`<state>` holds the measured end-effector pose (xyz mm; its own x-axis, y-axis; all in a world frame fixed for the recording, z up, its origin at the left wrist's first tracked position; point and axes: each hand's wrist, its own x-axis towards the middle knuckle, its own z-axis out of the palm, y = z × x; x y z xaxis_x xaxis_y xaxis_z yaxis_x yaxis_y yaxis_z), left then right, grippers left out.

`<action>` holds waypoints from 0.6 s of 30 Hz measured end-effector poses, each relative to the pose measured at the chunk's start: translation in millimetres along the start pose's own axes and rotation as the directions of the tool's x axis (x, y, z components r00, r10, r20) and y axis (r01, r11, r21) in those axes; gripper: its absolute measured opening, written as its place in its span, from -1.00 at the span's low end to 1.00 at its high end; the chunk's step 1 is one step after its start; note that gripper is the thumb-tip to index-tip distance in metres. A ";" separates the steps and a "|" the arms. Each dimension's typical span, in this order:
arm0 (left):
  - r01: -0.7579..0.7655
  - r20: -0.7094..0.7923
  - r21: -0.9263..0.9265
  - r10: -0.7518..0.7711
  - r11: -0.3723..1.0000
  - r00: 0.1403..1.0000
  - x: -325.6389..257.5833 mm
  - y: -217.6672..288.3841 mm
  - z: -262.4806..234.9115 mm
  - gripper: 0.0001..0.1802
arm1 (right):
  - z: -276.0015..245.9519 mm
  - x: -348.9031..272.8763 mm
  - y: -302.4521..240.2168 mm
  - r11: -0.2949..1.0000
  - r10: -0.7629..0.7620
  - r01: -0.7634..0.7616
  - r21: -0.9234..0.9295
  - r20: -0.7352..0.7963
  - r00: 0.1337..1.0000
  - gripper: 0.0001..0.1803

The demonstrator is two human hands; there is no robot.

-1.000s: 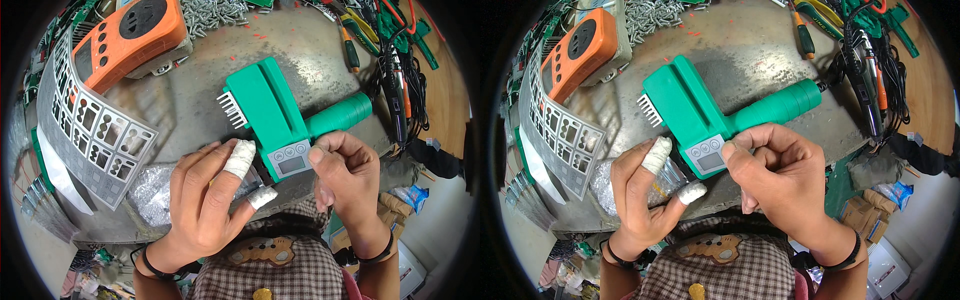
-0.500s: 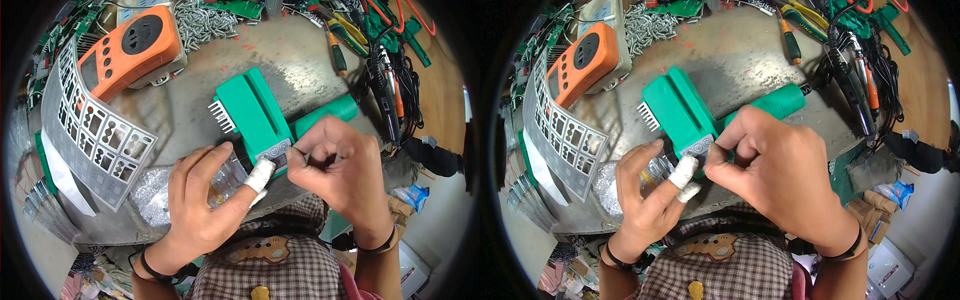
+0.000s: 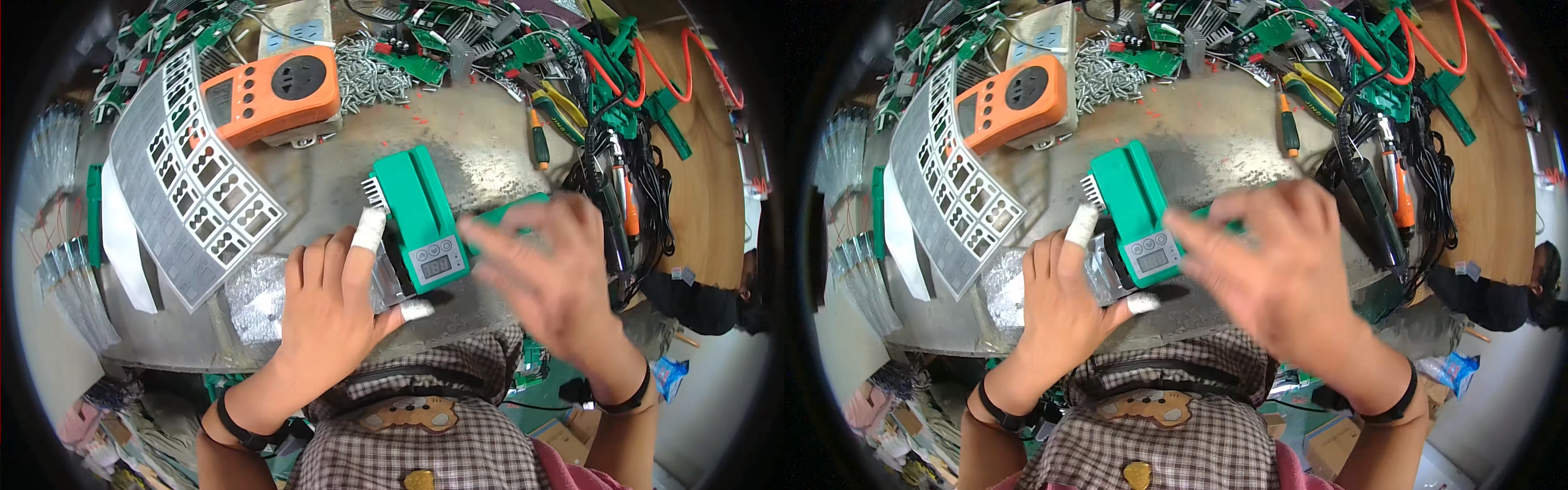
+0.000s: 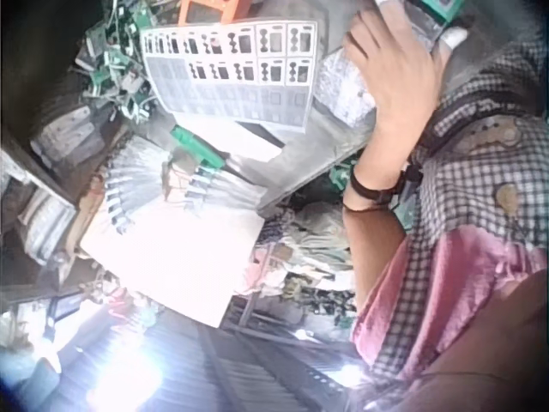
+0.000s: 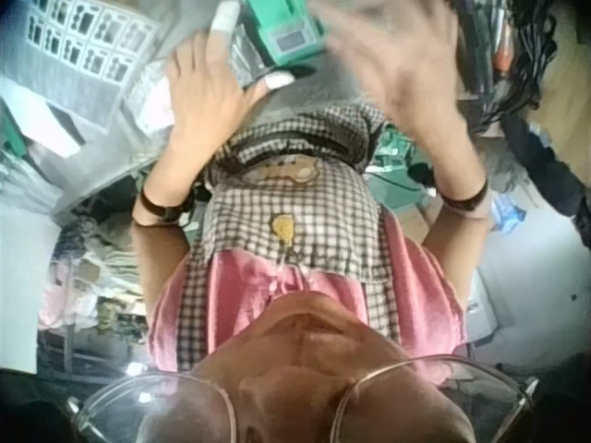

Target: Assembling components into a green plastic tool housing, including circuit boards and wiring, using an electric screwdriver.

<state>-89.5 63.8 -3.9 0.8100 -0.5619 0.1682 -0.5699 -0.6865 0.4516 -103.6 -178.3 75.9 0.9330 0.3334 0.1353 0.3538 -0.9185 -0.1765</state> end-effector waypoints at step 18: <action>-0.089 -0.084 -0.031 0.086 0.996 0.993 -3.1 -2.3 3.8 0.24 | -7.2 8.2 -33.0 0.946 -0.221 0.238 -0.221 0.101 0.970 -0.66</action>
<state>-91.3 65.4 -8.7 0.7669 -0.5780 0.2788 -0.6348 -0.6192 0.4623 -108.1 -146.8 89.8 0.8336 0.5477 0.0718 0.5425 -0.8362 0.0804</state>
